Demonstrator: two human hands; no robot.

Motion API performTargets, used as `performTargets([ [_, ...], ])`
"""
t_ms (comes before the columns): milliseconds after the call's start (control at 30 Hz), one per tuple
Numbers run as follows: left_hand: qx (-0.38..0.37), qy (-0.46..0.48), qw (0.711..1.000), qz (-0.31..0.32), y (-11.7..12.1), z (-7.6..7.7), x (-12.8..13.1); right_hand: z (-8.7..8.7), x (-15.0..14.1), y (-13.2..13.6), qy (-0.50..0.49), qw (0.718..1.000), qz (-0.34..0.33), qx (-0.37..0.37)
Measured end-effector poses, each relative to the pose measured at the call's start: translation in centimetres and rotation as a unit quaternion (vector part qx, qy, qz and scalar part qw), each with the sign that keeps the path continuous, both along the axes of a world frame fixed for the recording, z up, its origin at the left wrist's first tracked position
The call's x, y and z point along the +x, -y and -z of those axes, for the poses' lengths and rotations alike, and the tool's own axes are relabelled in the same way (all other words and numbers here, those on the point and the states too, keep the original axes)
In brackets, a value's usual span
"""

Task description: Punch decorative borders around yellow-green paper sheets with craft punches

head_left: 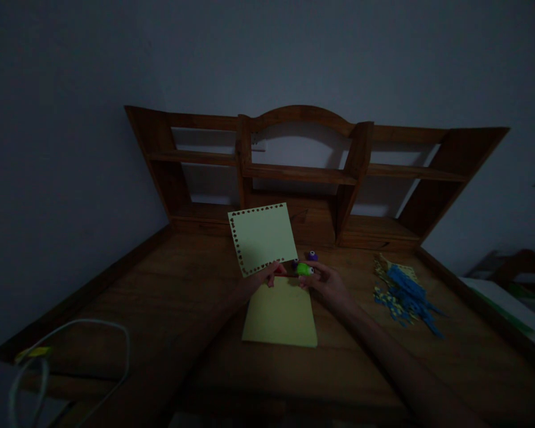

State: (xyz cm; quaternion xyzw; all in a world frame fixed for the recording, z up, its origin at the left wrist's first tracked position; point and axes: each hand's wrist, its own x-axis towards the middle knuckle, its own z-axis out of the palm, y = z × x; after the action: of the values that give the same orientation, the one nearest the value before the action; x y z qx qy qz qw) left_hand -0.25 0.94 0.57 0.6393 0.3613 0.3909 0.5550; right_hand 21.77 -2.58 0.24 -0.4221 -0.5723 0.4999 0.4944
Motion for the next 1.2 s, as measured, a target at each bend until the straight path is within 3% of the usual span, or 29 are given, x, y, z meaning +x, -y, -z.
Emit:
performTargets([
  [233, 0.013, -0.021, 1.000, -0.006, -0.5, 0.5, 0.0, 0.1, -0.1, 0.0, -0.019, 1.000, 0.001, 0.001],
  [667, 0.034, -0.052, 0.998, -0.028, -0.2, 0.1, -0.3, -1.1, -0.5, 0.8, -0.026, 0.999, -0.020, 0.013],
  [1200, 0.028, -0.060, 0.998, -0.020, -0.3, 0.5, -0.3, -0.1, -0.1, -0.1, -0.075, 0.997, 0.003, -0.007],
])
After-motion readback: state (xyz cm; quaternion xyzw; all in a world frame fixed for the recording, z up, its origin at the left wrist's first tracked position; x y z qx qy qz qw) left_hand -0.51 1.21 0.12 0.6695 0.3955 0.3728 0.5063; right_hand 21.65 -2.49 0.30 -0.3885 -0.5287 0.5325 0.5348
